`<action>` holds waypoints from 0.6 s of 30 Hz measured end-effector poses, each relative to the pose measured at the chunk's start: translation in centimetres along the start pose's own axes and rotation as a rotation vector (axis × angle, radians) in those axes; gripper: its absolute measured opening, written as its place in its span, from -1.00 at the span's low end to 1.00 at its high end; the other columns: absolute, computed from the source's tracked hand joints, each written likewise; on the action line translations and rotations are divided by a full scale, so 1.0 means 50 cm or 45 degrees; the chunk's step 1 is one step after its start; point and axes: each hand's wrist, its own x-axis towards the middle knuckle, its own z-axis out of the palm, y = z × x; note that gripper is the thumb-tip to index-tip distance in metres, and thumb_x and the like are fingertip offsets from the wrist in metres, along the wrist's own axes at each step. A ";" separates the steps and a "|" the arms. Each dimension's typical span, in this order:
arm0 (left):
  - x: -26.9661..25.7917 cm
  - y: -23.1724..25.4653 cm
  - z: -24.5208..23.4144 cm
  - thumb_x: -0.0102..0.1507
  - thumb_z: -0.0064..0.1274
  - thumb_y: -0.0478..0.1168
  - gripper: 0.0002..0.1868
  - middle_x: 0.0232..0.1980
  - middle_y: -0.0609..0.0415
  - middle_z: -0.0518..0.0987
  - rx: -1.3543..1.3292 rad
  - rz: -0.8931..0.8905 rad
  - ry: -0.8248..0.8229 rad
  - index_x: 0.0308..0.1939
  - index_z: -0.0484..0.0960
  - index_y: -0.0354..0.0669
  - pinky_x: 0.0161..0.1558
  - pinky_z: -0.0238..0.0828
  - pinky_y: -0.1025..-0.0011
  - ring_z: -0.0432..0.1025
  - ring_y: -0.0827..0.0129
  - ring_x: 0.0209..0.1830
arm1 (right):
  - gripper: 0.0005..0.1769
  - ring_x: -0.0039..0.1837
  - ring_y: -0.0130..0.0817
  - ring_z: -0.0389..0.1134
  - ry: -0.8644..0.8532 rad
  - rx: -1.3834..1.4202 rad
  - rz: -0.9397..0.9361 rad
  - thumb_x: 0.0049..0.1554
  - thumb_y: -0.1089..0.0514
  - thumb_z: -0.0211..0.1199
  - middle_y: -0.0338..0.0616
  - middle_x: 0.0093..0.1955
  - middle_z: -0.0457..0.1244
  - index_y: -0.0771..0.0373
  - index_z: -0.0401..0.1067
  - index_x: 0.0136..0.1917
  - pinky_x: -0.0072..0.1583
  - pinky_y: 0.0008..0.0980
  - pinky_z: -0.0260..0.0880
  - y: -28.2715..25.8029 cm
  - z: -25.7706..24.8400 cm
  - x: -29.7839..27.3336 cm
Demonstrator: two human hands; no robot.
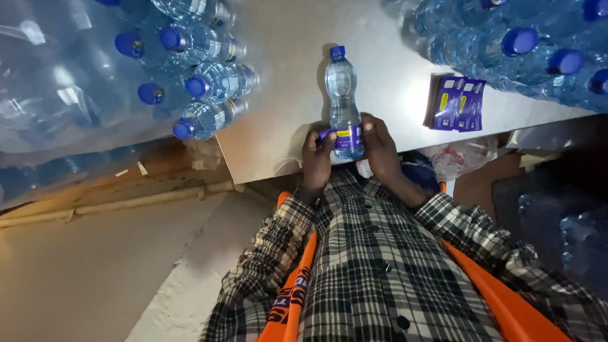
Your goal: Manually applying adhesive labels to plastic water bottles.
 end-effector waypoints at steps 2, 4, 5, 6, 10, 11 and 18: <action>0.006 -0.026 0.004 0.44 0.31 0.07 -0.61 -0.12 0.02 0.51 -0.102 -0.006 0.017 -0.03 0.61 -0.19 -0.05 0.33 0.25 0.39 0.34 -0.09 | -0.44 0.32 0.00 0.39 -0.020 0.036 -0.015 0.52 -0.26 0.12 0.17 0.28 0.31 0.19 0.34 0.50 0.22 -0.01 0.48 0.038 0.008 0.043; 0.009 -0.050 0.003 0.42 0.36 0.08 -0.60 -0.13 0.03 0.49 -0.199 -0.011 0.038 -0.05 0.61 -0.16 -0.08 0.32 0.25 0.38 0.36 -0.11 | -0.43 0.24 -0.15 0.36 -0.044 0.075 -0.029 0.49 -0.26 0.25 0.06 0.20 0.28 0.22 0.32 0.46 0.15 -0.12 0.46 0.072 0.011 0.069; 0.019 -0.056 0.004 0.44 0.34 0.00 -0.65 -0.13 0.07 0.48 -0.286 0.005 0.079 -0.02 0.59 -0.17 -0.09 0.32 0.33 0.38 0.42 -0.12 | -0.48 0.13 -0.17 0.39 -0.058 0.150 0.072 0.51 -0.25 0.09 0.01 0.13 0.27 0.18 0.27 0.47 0.04 -0.19 0.46 0.081 0.009 0.085; 0.029 -0.062 0.005 0.46 0.32 -0.07 -0.70 -0.13 0.11 0.47 -0.372 0.020 0.119 0.00 0.57 -0.17 -0.10 0.32 0.40 0.39 0.47 -0.13 | -0.51 0.02 -0.20 0.41 -0.073 0.224 0.173 0.54 -0.23 -0.07 -0.05 0.06 0.25 0.15 0.22 0.48 -0.06 -0.26 0.46 0.089 0.007 0.100; -0.002 0.073 0.051 0.46 0.26 -0.10 -0.75 -0.10 0.28 0.43 -0.472 0.079 0.198 0.07 0.53 -0.07 -0.12 0.21 0.62 0.33 0.66 -0.15 | -0.64 -0.01 -0.38 0.45 0.010 0.491 0.268 0.57 -0.12 -0.12 -0.21 0.04 0.26 0.16 0.23 0.38 -0.07 -0.50 0.43 0.029 0.040 0.082; 0.011 0.043 0.040 0.54 0.11 -0.16 -0.76 0.01 0.11 0.47 -0.398 0.072 0.156 0.22 0.51 -0.14 -0.03 0.31 0.49 0.36 0.52 -0.06 | -0.56 -0.03 -0.31 0.48 -0.033 0.582 0.286 0.55 -0.23 -0.10 -0.17 0.02 0.28 0.15 0.24 0.38 -0.11 -0.44 0.50 0.058 0.036 0.092; 0.030 0.194 0.077 0.54 -0.10 0.29 -0.40 0.09 0.21 0.50 -0.248 0.011 -0.021 0.40 0.52 -0.08 0.08 0.30 0.45 0.33 0.52 0.01 | -0.33 0.14 -0.05 0.49 -0.122 0.466 0.114 0.45 -0.43 0.08 0.01 0.11 0.28 0.23 0.28 0.34 0.13 -0.04 0.61 -0.033 0.053 0.032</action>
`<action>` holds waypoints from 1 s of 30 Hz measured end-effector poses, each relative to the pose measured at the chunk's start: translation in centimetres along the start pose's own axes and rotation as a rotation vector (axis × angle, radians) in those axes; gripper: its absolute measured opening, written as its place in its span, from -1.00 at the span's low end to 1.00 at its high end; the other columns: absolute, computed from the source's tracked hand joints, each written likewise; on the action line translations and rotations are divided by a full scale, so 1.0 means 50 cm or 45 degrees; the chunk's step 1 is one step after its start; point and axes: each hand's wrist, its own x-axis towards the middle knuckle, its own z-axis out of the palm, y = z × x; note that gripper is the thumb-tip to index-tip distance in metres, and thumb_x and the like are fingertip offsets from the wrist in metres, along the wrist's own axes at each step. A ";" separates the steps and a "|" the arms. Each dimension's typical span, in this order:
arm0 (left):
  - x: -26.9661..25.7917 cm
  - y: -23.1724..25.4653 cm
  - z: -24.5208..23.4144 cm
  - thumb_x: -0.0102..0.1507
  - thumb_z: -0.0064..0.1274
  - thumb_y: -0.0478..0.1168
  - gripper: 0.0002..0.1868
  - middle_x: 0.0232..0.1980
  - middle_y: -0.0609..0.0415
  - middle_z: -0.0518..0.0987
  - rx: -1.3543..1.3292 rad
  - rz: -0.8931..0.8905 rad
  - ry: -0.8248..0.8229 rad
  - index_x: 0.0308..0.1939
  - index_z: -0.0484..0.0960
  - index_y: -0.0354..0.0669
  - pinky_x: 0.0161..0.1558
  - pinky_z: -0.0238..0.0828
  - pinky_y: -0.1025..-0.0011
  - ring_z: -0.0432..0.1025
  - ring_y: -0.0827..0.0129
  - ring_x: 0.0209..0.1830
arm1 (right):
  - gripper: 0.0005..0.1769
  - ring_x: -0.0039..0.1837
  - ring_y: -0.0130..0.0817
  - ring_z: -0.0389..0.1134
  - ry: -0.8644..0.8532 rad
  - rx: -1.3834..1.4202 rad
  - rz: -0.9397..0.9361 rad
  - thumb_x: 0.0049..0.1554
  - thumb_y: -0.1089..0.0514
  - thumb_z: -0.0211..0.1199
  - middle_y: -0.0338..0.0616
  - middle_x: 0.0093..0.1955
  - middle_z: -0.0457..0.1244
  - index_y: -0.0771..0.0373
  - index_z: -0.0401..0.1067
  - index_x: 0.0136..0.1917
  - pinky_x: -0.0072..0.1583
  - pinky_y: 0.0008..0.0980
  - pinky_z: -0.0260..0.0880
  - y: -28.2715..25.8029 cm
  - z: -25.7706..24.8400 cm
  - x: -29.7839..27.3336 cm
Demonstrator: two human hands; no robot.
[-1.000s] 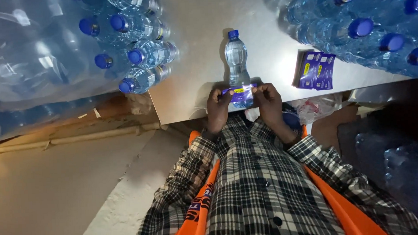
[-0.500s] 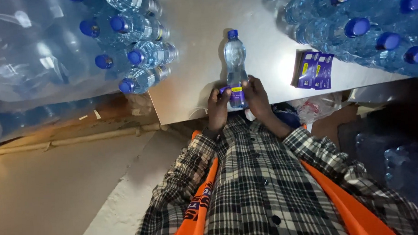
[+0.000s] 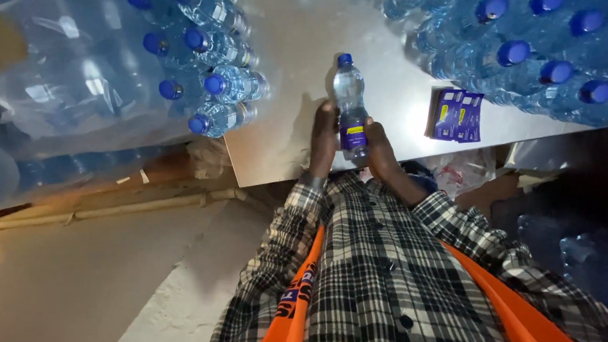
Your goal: Manually applying adhesive labels to plastic water bottles.
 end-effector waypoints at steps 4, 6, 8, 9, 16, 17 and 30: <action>0.081 -0.113 0.004 0.42 0.11 0.41 -0.07 0.13 -0.19 0.64 0.167 -0.191 -0.157 0.59 0.37 -0.23 0.05 0.53 0.10 0.55 0.18 0.04 | -0.35 0.25 -0.11 0.43 0.094 -0.130 -0.077 0.50 -0.41 -0.05 -0.06 0.14 0.22 0.23 0.23 0.35 0.28 0.01 0.52 0.007 -0.017 -0.014; 0.085 -0.145 0.006 0.40 0.26 0.37 -0.18 0.08 -0.11 0.66 -0.167 -0.147 -0.225 0.42 0.54 -0.24 0.08 0.59 0.10 0.61 0.15 0.02 | -0.46 0.07 -0.15 0.49 0.075 0.149 0.065 0.54 -0.29 -0.14 -0.12 0.03 0.30 0.21 0.32 0.31 0.28 -0.15 0.56 -0.015 -0.034 -0.019; 0.086 -0.181 -0.005 0.41 0.28 0.33 -0.20 0.13 -0.13 0.67 -0.338 -0.079 -0.257 0.45 0.54 -0.21 0.11 0.63 0.06 0.64 0.12 0.07 | -0.49 0.06 -0.13 0.49 0.036 0.122 0.062 0.54 -0.27 -0.05 -0.07 0.04 0.32 0.22 0.34 0.31 0.30 -0.08 0.52 -0.006 -0.067 -0.018; 0.084 -0.202 -0.012 0.43 0.29 0.30 -0.22 0.18 -0.15 0.68 -0.505 -0.015 -0.291 0.49 0.54 -0.18 0.14 0.68 0.02 0.67 0.09 0.13 | -0.51 0.06 -0.10 0.50 0.001 0.100 0.060 0.53 -0.25 0.03 -0.03 0.04 0.33 0.23 0.36 0.31 0.32 -0.01 0.49 0.001 -0.083 -0.020; 0.029 -0.111 -0.070 0.46 0.26 0.17 -0.40 0.23 -0.18 0.74 -0.766 0.111 -0.273 0.39 0.65 -0.18 0.21 0.64 -0.02 0.64 0.10 0.23 | -0.25 0.38 0.08 0.36 -0.328 -0.197 -0.077 0.48 -0.39 -0.09 0.20 0.34 0.26 0.33 0.22 0.51 0.43 0.12 0.31 -0.048 -0.007 -0.040; 0.048 -0.145 -0.096 0.42 0.27 0.06 -0.39 0.18 -0.30 0.71 -0.778 0.282 -0.315 0.39 0.60 -0.31 0.11 0.69 0.00 0.65 0.06 0.16 | -0.05 0.50 0.29 0.26 -0.483 -0.338 -0.108 0.44 -0.51 -0.18 0.40 0.48 0.18 0.37 0.11 0.63 0.48 0.30 0.21 -0.081 0.029 -0.064; -0.100 -0.039 -0.425 0.13 0.59 0.01 0.15 0.51 -0.44 0.42 0.551 0.360 1.058 0.64 0.19 -0.12 0.33 0.70 0.04 0.44 -0.33 0.48 | -0.54 0.45 0.36 0.38 -0.183 -1.131 -0.300 0.52 -0.13 0.15 0.38 0.38 0.37 0.18 0.37 0.50 0.38 0.25 0.40 -0.041 -0.121 0.022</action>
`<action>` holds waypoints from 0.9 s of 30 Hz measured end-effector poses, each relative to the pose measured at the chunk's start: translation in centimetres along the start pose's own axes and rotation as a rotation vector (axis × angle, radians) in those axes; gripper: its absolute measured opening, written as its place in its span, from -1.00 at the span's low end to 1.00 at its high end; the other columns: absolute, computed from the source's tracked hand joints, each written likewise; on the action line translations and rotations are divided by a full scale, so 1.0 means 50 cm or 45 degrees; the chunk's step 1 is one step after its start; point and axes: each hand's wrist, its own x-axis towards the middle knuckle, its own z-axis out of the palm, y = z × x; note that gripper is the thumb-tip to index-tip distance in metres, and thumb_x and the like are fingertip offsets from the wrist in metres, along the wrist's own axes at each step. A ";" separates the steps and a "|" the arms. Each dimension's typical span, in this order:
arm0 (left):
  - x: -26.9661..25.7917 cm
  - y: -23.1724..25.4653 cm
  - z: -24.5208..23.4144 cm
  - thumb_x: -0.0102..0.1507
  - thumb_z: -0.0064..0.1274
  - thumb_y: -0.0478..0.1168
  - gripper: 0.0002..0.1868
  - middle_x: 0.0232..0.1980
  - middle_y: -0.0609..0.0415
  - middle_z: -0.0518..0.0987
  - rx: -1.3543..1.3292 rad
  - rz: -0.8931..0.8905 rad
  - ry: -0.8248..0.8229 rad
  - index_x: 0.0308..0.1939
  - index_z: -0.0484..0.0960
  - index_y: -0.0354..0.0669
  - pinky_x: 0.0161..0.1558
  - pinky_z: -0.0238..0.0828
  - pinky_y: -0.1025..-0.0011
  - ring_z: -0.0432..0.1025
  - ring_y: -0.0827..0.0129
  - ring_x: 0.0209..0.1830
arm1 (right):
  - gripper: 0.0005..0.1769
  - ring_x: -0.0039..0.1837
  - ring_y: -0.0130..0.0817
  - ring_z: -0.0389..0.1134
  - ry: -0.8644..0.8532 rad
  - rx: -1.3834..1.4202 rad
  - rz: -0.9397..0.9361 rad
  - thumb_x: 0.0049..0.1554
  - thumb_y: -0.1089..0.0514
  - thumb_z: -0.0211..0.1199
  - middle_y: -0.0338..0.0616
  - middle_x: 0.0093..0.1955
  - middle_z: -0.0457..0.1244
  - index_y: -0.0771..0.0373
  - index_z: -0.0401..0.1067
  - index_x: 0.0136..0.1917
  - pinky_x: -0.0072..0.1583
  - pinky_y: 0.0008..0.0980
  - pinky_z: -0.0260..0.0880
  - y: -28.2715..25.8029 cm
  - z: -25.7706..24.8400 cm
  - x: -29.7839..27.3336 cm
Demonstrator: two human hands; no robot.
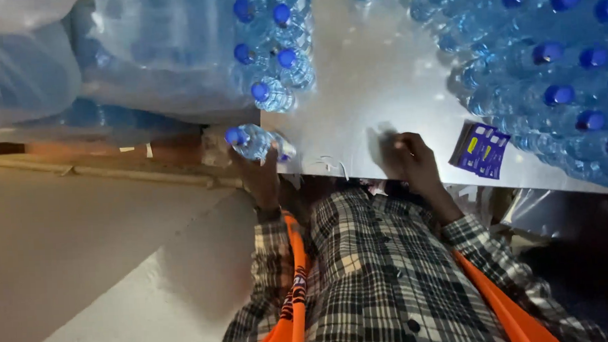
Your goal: Manually applying adhesive labels to plastic water bottles.
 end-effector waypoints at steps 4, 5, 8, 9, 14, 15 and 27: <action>0.084 -0.006 0.011 0.11 0.58 0.12 -0.07 0.32 -0.29 0.59 0.147 0.127 0.144 0.42 0.42 -0.09 0.34 0.60 -0.15 0.56 -0.23 0.33 | -0.49 0.39 0.32 0.42 -0.035 -0.051 -0.056 0.44 -0.07 0.22 0.35 0.34 0.38 0.23 0.36 0.52 0.32 0.18 0.46 -0.115 0.030 -0.027; 0.090 0.014 0.010 0.14 0.53 0.24 -0.05 0.35 -0.21 0.63 0.251 0.030 0.146 0.45 0.38 0.06 0.31 0.61 -0.11 0.59 -0.14 0.33 | -0.38 0.38 0.41 0.41 -0.127 -0.121 -0.160 0.39 -0.13 0.28 0.41 0.33 0.37 0.27 0.34 0.55 0.30 0.27 0.47 -0.156 0.050 -0.025; 0.141 -0.067 0.070 0.15 0.55 -0.01 -0.09 0.35 -0.13 0.59 -0.095 -0.004 0.157 0.47 0.35 0.08 0.24 0.68 0.09 0.64 -0.01 0.28 | -0.27 0.37 0.44 0.41 -0.239 -0.225 -0.281 0.33 -0.18 0.36 0.40 0.32 0.35 0.30 0.34 0.57 0.28 0.31 0.49 -0.173 0.095 0.014; 0.171 -0.115 0.100 0.13 0.61 -0.37 -0.07 0.32 -0.12 0.52 -0.540 0.063 0.160 0.45 0.35 -0.04 0.19 0.74 0.25 0.65 0.04 0.22 | -0.28 0.37 0.37 0.42 -0.258 -0.253 -0.296 0.33 -0.18 0.37 0.34 0.31 0.35 0.29 0.36 0.56 0.26 0.27 0.50 -0.163 0.111 0.035; 0.174 -0.023 0.088 0.21 0.61 -0.12 -0.07 0.45 -0.34 0.46 -0.036 0.153 0.068 0.54 0.34 0.12 0.39 0.65 -0.13 0.52 -0.41 0.39 | -0.38 0.40 0.24 0.43 -0.178 -0.169 -0.247 0.40 -0.09 0.31 0.30 0.38 0.35 0.28 0.37 0.57 0.34 0.08 0.50 -0.117 0.102 0.031; 0.196 -0.037 0.097 0.17 0.64 -0.08 -0.02 0.43 -0.27 0.55 0.057 0.274 0.075 0.55 0.33 0.13 0.39 0.61 -0.17 0.55 -0.36 0.38 | -0.41 0.41 0.27 0.41 -0.149 -0.161 -0.235 0.40 -0.04 0.31 0.31 0.38 0.34 0.28 0.37 0.57 0.36 0.09 0.49 -0.111 0.092 0.031; -0.025 -0.056 0.040 0.24 0.45 -0.18 -0.16 0.47 -0.20 0.52 -0.015 0.238 -0.230 0.55 0.36 0.04 0.46 0.48 -0.22 0.44 -0.32 0.47 | -0.33 0.39 0.21 0.41 0.075 -0.023 -0.025 0.40 -0.05 0.29 0.24 0.42 0.30 0.31 0.28 0.64 0.34 0.10 0.49 -0.042 -0.042 -0.034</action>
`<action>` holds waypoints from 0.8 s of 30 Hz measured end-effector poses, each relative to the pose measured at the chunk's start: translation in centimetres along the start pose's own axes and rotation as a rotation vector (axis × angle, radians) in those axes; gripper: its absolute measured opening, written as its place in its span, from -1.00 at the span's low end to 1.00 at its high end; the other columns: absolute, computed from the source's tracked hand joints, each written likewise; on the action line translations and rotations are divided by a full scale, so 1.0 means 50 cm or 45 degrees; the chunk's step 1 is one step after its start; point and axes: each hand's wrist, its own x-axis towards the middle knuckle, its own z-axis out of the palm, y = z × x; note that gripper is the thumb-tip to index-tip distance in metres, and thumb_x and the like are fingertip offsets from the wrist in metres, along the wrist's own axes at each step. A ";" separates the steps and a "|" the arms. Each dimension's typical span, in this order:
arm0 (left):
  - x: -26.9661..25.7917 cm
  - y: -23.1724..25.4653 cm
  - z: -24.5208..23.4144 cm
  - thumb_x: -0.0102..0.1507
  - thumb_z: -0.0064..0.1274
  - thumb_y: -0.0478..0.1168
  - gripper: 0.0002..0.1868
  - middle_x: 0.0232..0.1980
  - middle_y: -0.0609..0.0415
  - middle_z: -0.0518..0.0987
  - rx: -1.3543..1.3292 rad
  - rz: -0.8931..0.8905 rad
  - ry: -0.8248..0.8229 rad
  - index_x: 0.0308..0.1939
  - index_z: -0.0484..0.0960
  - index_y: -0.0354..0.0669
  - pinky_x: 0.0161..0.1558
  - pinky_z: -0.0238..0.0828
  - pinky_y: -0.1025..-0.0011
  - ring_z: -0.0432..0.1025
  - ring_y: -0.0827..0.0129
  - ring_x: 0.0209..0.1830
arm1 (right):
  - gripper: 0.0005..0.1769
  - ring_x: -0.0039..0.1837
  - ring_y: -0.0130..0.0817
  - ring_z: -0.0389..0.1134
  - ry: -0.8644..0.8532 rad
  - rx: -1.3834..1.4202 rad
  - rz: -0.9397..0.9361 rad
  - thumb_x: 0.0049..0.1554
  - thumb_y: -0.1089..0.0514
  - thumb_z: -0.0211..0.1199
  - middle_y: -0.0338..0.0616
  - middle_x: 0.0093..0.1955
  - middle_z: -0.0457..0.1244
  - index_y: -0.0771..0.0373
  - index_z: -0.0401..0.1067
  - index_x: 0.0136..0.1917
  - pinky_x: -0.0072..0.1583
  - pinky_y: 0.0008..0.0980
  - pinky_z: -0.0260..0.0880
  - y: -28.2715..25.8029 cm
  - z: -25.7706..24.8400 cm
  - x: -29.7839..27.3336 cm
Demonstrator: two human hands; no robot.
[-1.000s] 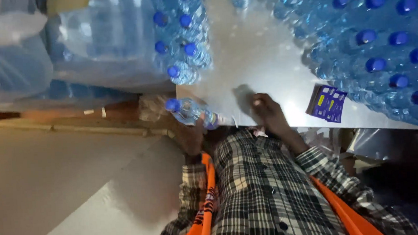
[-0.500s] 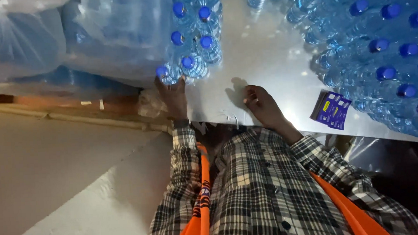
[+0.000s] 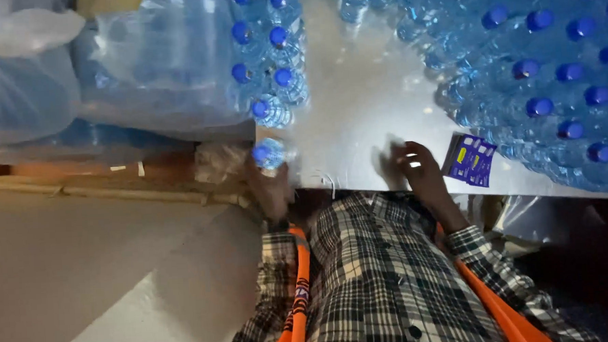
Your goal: Manually applying adhesive labels to plastic water bottles.
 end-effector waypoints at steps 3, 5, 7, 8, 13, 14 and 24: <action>-0.030 -0.003 0.083 0.20 0.46 -0.14 -0.13 0.45 -0.18 0.55 0.083 -0.058 -0.043 0.55 0.39 0.03 0.49 0.46 -0.15 0.47 -0.24 0.45 | -0.45 0.33 0.23 0.45 0.093 -0.162 -0.009 0.44 0.10 0.23 0.32 0.36 0.32 0.44 0.34 0.58 0.27 0.08 0.53 0.067 -0.040 -0.020; -0.003 0.012 0.127 0.22 0.45 -0.19 -0.15 0.45 -0.22 0.53 0.074 0.050 -0.031 0.56 0.40 -0.05 0.48 0.46 -0.16 0.46 -0.24 0.46 | -0.44 0.32 0.29 0.45 0.074 -0.146 -0.005 0.43 0.11 0.25 0.37 0.35 0.32 0.48 0.35 0.57 0.25 0.12 0.52 0.063 -0.031 -0.026; 0.028 0.023 0.164 0.25 0.44 -0.23 -0.17 0.46 -0.25 0.52 0.062 0.169 -0.016 0.57 0.42 -0.12 0.46 0.46 -0.18 0.45 -0.24 0.47 | -0.43 0.31 0.35 0.44 0.062 -0.126 -0.009 0.42 0.11 0.27 0.42 0.33 0.32 0.52 0.36 0.55 0.23 0.15 0.51 0.055 -0.026 -0.027; 0.046 0.023 0.179 0.29 0.42 -0.21 -0.19 0.45 -0.25 0.50 0.071 0.189 0.033 0.58 0.40 -0.16 0.38 0.53 -0.17 0.46 -0.21 0.45 | -0.41 0.32 0.32 0.45 0.063 -0.102 -0.017 0.40 0.08 0.29 0.39 0.34 0.33 0.49 0.37 0.56 0.24 0.13 0.51 0.050 -0.021 -0.027; 0.074 0.024 0.195 0.27 0.47 -0.23 -0.15 0.37 -0.22 0.40 0.134 0.272 0.138 0.55 0.33 -0.24 0.26 0.67 -0.13 0.44 -0.24 0.40 | -0.40 0.34 0.32 0.43 0.131 -0.045 0.014 0.39 0.11 0.28 0.37 0.35 0.33 0.47 0.35 0.58 0.28 0.13 0.49 0.048 -0.034 -0.046; 0.073 0.006 0.198 0.26 0.51 -0.20 -0.11 0.36 -0.12 0.37 0.171 0.277 0.163 0.57 0.32 -0.16 0.25 0.69 -0.01 0.45 -0.11 0.39 | -0.43 0.33 0.27 0.44 0.205 -0.050 -0.003 0.41 0.12 0.27 0.33 0.34 0.34 0.47 0.37 0.57 0.28 0.09 0.48 0.078 -0.045 -0.052; 0.067 -0.052 0.184 0.31 0.54 -0.26 -0.30 0.15 -0.09 0.38 0.050 0.354 0.234 0.40 0.42 -0.22 -0.05 0.60 0.30 0.47 0.15 0.08 | -0.69 0.10 0.29 0.47 1.001 -0.226 -0.126 0.46 0.35 0.33 0.27 0.19 0.25 0.58 0.46 0.40 0.03 -0.02 0.55 0.305 -0.222 -0.073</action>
